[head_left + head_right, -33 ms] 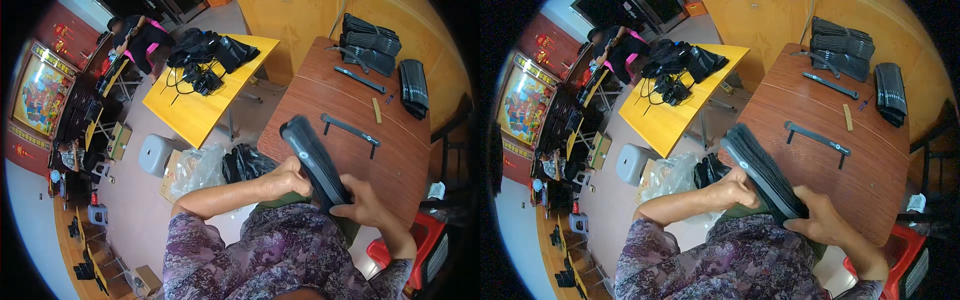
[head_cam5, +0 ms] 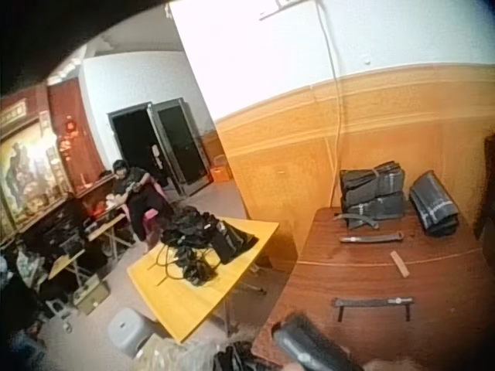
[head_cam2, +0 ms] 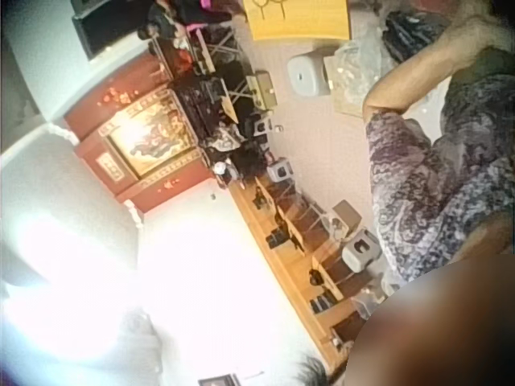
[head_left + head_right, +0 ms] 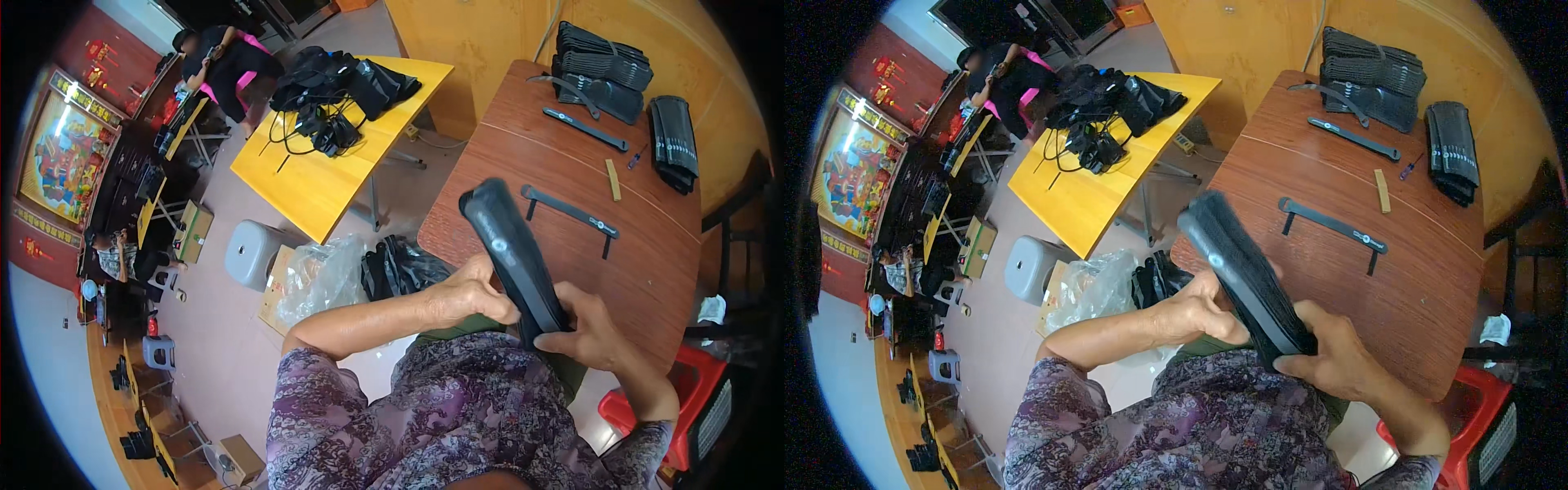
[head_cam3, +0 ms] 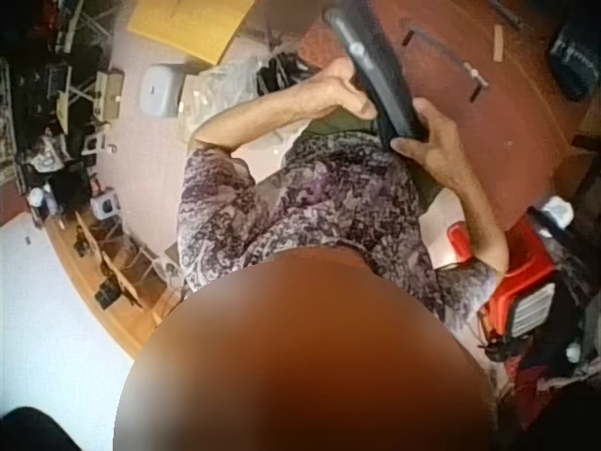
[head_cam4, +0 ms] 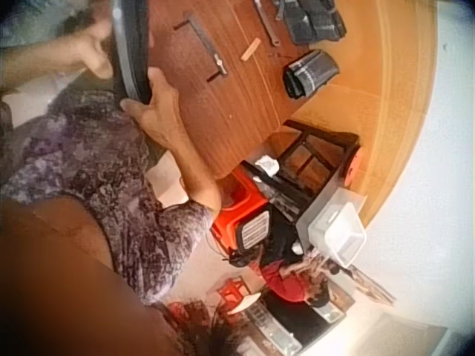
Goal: Organizing, inspecting, and counting plastic straps and handles on a desk.
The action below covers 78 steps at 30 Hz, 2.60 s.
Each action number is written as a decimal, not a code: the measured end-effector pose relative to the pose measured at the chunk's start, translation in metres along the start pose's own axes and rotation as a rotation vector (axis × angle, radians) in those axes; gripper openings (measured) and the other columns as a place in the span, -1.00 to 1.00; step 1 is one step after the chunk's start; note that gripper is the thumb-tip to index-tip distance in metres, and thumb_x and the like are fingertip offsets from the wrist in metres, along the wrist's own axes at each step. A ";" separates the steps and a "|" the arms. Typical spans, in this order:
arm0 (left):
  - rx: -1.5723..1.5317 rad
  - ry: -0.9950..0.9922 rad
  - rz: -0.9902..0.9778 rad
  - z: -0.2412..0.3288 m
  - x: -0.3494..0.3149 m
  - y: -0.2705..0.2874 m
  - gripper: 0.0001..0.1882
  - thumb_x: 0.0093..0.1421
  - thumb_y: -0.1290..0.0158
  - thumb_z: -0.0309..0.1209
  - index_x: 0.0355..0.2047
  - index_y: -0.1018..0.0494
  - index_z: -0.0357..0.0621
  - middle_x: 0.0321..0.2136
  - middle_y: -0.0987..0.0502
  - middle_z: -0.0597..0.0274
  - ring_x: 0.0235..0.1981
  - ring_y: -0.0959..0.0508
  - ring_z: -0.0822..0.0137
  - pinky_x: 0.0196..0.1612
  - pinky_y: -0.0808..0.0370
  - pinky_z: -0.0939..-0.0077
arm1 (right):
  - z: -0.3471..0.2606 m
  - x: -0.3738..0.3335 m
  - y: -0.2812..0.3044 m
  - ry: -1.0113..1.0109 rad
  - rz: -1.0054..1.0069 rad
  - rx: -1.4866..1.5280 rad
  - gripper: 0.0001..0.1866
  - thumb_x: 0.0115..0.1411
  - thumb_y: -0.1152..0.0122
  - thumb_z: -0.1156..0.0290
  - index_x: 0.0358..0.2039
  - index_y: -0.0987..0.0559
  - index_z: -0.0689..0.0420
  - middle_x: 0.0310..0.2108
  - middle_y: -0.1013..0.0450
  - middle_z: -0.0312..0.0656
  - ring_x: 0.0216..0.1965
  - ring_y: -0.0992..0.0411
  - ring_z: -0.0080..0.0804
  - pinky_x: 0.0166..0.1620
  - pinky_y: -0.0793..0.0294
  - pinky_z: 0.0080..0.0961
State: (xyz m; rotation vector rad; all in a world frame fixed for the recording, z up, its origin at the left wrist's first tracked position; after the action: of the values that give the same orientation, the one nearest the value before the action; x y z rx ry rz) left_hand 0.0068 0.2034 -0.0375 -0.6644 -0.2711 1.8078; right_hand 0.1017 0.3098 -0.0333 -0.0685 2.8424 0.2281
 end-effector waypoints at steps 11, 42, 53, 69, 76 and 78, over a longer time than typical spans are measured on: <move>0.125 -0.159 0.144 0.007 0.012 0.016 -0.72 -0.22 -0.09 -0.75 -0.42 -0.42 -0.30 -0.55 -0.51 0.13 -0.57 -0.53 0.34 -0.48 -0.49 0.52 | -0.017 0.000 0.011 -0.130 0.083 0.145 -0.59 0.00 -0.31 0.25 -0.25 -0.46 0.29 -0.49 -0.43 -0.24 -0.51 -0.38 -0.54 -0.51 -0.36 -0.60; -0.383 -0.323 0.102 0.050 0.046 0.075 -0.61 0.15 0.09 -0.52 0.00 -0.27 -0.41 -0.13 -0.42 -0.22 -0.12 -0.47 -0.03 -0.09 -0.45 0.13 | 0.026 0.166 0.200 0.141 0.582 -1.250 -0.59 -0.06 -0.28 0.18 -0.37 -0.46 0.29 -0.45 -0.47 0.12 -0.33 -0.45 0.10 -0.23 -0.44 -0.12; -0.450 -0.409 0.070 0.040 0.080 0.081 -0.74 0.19 0.01 -0.52 -0.09 -0.32 -0.29 -0.11 -0.42 -0.23 -0.03 -0.45 -0.10 -0.06 -0.49 0.10 | -0.008 0.111 0.119 0.302 0.493 -0.628 -0.63 0.05 -0.26 0.25 -0.21 -0.53 0.25 -0.34 -0.50 -0.11 -0.24 -0.44 -0.35 -0.18 -0.40 -0.41; -0.157 -0.526 0.187 0.034 0.060 0.028 -0.71 0.15 -0.06 -0.52 -0.11 -0.35 -0.29 -0.23 -0.53 -0.14 -0.19 -0.56 0.10 -0.16 -0.50 0.34 | 0.028 0.008 0.044 0.118 0.331 0.100 -0.69 0.05 -0.19 0.51 -0.15 -0.54 0.28 -0.48 -0.43 -0.36 -0.46 -0.33 -0.68 -0.36 -0.34 -0.68; -0.083 -0.522 0.264 0.026 0.057 0.027 -0.76 0.14 -0.05 -0.57 -0.17 -0.36 -0.30 -0.31 -0.55 -0.11 -0.33 -0.60 0.15 -0.30 -0.56 0.42 | 0.040 0.004 0.029 0.026 0.323 0.159 -0.73 0.07 -0.15 0.49 -0.19 -0.54 0.27 -0.58 -0.38 -0.35 -0.53 -0.31 -0.65 -0.45 -0.30 -0.64; -0.135 -0.550 0.308 0.027 0.052 0.028 -0.76 0.14 -0.06 -0.57 -0.17 -0.36 -0.31 -0.31 -0.55 -0.11 -0.33 -0.60 0.13 -0.33 -0.56 0.44 | 0.042 0.000 0.029 0.041 0.368 0.157 -0.76 0.06 -0.15 0.46 -0.25 -0.55 0.25 -0.67 -0.33 -0.35 -0.59 -0.27 -0.63 -0.51 -0.26 -0.60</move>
State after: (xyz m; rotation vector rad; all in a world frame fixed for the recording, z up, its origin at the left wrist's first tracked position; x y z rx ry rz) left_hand -0.0419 0.2457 -0.0449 -0.2953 -0.6932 2.2658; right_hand 0.1113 0.3456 -0.0683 0.4906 2.8814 0.0774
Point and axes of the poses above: each hand's wrist, its own x-axis towards the middle knuckle, its own y-axis out of the back of the hand, z = x × y, the point moved 7 cm from there along x, towards the middle knuckle
